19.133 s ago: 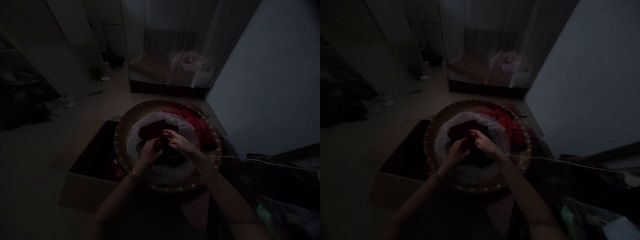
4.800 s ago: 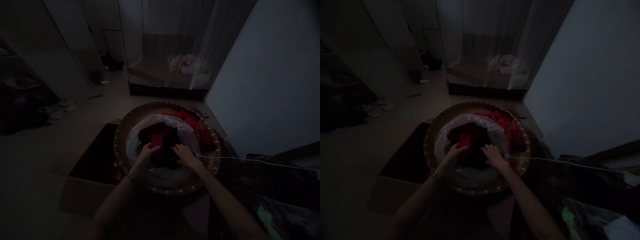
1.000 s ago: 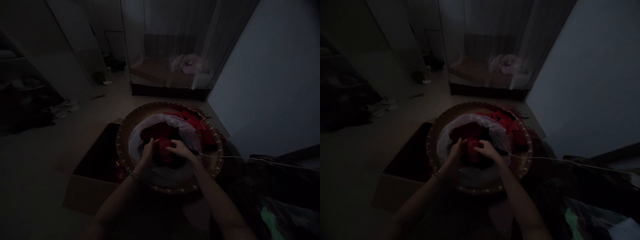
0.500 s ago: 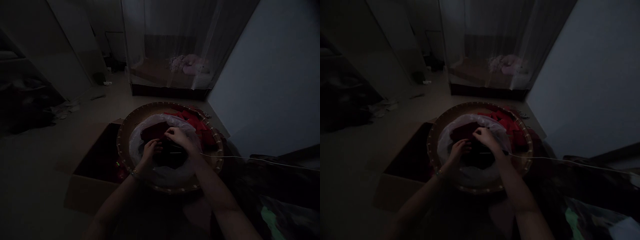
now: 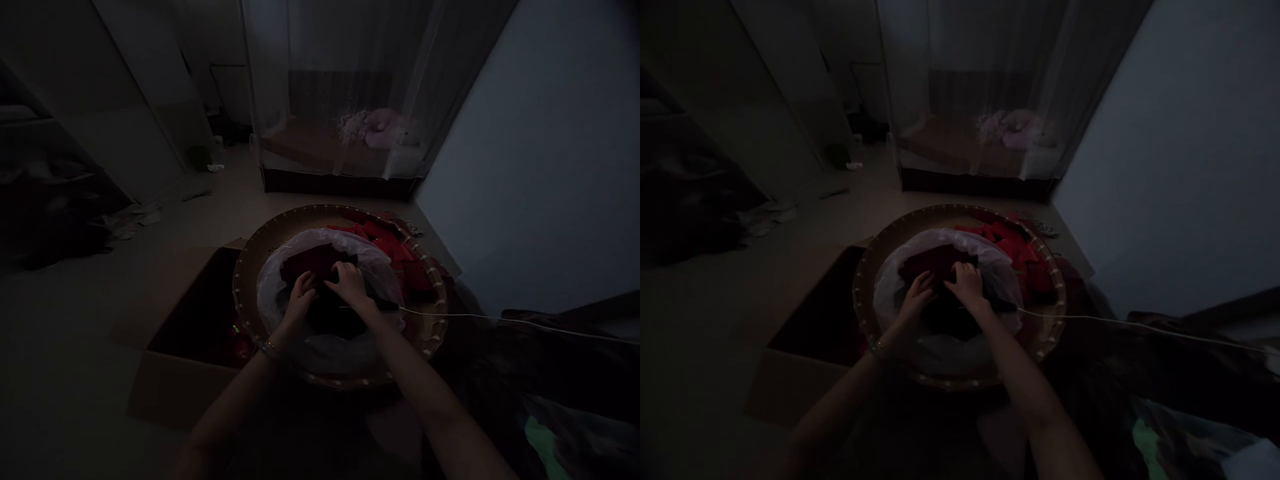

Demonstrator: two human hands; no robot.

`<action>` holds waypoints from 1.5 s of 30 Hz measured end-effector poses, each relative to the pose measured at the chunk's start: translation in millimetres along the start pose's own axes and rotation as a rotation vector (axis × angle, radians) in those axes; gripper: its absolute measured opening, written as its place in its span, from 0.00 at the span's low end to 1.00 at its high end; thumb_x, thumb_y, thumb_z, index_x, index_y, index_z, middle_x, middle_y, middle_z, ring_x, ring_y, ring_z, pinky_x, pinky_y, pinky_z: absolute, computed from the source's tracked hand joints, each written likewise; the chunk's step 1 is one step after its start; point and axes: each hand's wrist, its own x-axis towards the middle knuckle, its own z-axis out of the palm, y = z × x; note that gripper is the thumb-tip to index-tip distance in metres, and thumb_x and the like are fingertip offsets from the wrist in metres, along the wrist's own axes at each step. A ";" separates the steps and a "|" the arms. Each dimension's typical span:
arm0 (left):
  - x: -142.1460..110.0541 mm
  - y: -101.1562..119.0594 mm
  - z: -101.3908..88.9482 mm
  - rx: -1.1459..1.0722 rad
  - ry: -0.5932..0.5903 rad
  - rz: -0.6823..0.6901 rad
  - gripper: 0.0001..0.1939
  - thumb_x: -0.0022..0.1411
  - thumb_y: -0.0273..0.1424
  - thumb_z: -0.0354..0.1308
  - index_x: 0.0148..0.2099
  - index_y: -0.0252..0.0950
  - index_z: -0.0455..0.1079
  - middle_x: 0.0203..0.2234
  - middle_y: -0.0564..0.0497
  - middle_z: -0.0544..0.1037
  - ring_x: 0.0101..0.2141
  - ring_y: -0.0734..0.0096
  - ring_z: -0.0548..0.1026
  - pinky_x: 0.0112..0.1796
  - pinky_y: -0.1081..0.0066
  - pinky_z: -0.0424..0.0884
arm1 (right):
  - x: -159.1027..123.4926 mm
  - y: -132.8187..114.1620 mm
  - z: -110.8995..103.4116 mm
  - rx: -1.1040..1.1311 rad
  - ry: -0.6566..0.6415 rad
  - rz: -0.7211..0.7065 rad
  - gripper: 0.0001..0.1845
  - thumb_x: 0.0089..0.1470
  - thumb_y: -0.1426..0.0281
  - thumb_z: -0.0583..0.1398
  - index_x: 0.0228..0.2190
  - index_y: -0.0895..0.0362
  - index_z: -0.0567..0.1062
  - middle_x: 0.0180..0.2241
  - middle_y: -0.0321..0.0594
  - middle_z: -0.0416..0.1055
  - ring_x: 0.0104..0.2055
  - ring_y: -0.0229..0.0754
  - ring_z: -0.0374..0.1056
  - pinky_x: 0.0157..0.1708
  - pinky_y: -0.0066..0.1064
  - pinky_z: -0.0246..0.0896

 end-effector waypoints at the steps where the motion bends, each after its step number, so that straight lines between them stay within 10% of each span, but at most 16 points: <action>1: 1.1 -2.0 -0.3 0.007 -0.005 0.010 0.27 0.50 0.24 0.55 0.54 0.41 0.60 0.58 0.43 0.62 0.53 0.62 0.65 0.43 0.69 0.68 | 1.3 1.7 1.0 0.016 0.000 -0.016 0.15 0.46 0.63 0.63 0.36 0.55 0.68 0.37 0.44 0.71 0.44 0.48 0.64 0.42 0.38 0.54; 5: 3.4 -7.5 0.7 0.225 0.037 0.099 0.28 0.52 0.23 0.53 0.56 0.38 0.58 0.55 0.41 0.65 0.49 0.62 0.69 0.44 0.63 0.68 | 6.1 4.6 7.2 0.110 0.012 -0.041 0.10 0.47 0.67 0.61 0.34 0.55 0.71 0.36 0.42 0.73 0.43 0.46 0.65 0.42 0.37 0.55; 11: 7.3 4.9 3.6 1.319 -0.181 0.633 0.23 0.57 0.21 0.47 0.56 0.36 0.63 0.55 0.43 0.66 0.60 0.54 0.52 0.57 0.50 0.52 | 7.4 8.9 7.7 0.367 0.083 0.078 0.07 0.47 0.73 0.54 0.30 0.57 0.71 0.30 0.41 0.72 0.34 0.42 0.67 0.37 0.33 0.60; 17: 28.1 8.5 -10.2 1.754 -0.150 0.602 0.25 0.61 0.26 0.44 0.60 0.34 0.59 0.60 0.45 0.59 0.63 0.47 0.39 0.58 0.45 0.42 | -2.4 25.6 -22.9 0.713 0.192 0.197 0.13 0.52 0.65 0.51 0.37 0.57 0.69 0.35 0.42 0.71 0.29 0.41 0.67 0.26 0.31 0.63; 23: 35.2 11.3 -14.9 1.696 -0.179 0.556 0.24 0.59 0.25 0.47 0.58 0.36 0.63 0.59 0.48 0.61 0.62 0.44 0.42 0.57 0.43 0.43 | -14.9 26.7 -50.4 0.873 0.098 0.179 0.14 0.50 0.65 0.55 0.36 0.58 0.74 0.34 0.40 0.74 0.33 0.41 0.68 0.29 0.28 0.62; 31: 11.7 14.9 -2.9 1.235 0.003 0.648 0.13 0.60 0.31 0.52 0.44 0.37 0.74 0.43 0.46 0.77 0.57 0.55 0.58 0.55 0.49 0.52 | -22.7 2.4 -23.3 0.886 0.021 0.130 0.18 0.50 0.66 0.56 0.41 0.58 0.75 0.37 0.42 0.76 0.35 0.41 0.70 0.34 0.31 0.64; 36: 0.7 5.2 3.4 0.985 0.054 0.369 0.10 0.55 0.32 0.57 0.38 0.36 0.77 0.32 0.46 0.79 0.34 0.66 0.74 0.39 0.67 0.69 | -28.6 -2.7 -12.4 0.695 0.125 0.015 0.16 0.54 0.68 0.55 0.43 0.57 0.75 0.40 0.44 0.75 0.40 0.44 0.70 0.41 0.37 0.64; 45: 7.3 -4.6 3.0 0.530 0.048 0.040 0.14 0.49 0.37 0.59 0.33 0.31 0.77 0.28 0.47 0.80 0.29 0.66 0.76 0.30 0.72 0.68 | -38.7 -0.2 -1.0 0.251 0.313 -0.281 0.20 0.60 0.70 0.50 0.51 0.61 0.69 0.48 0.49 0.71 0.50 0.47 0.65 0.50 0.40 0.62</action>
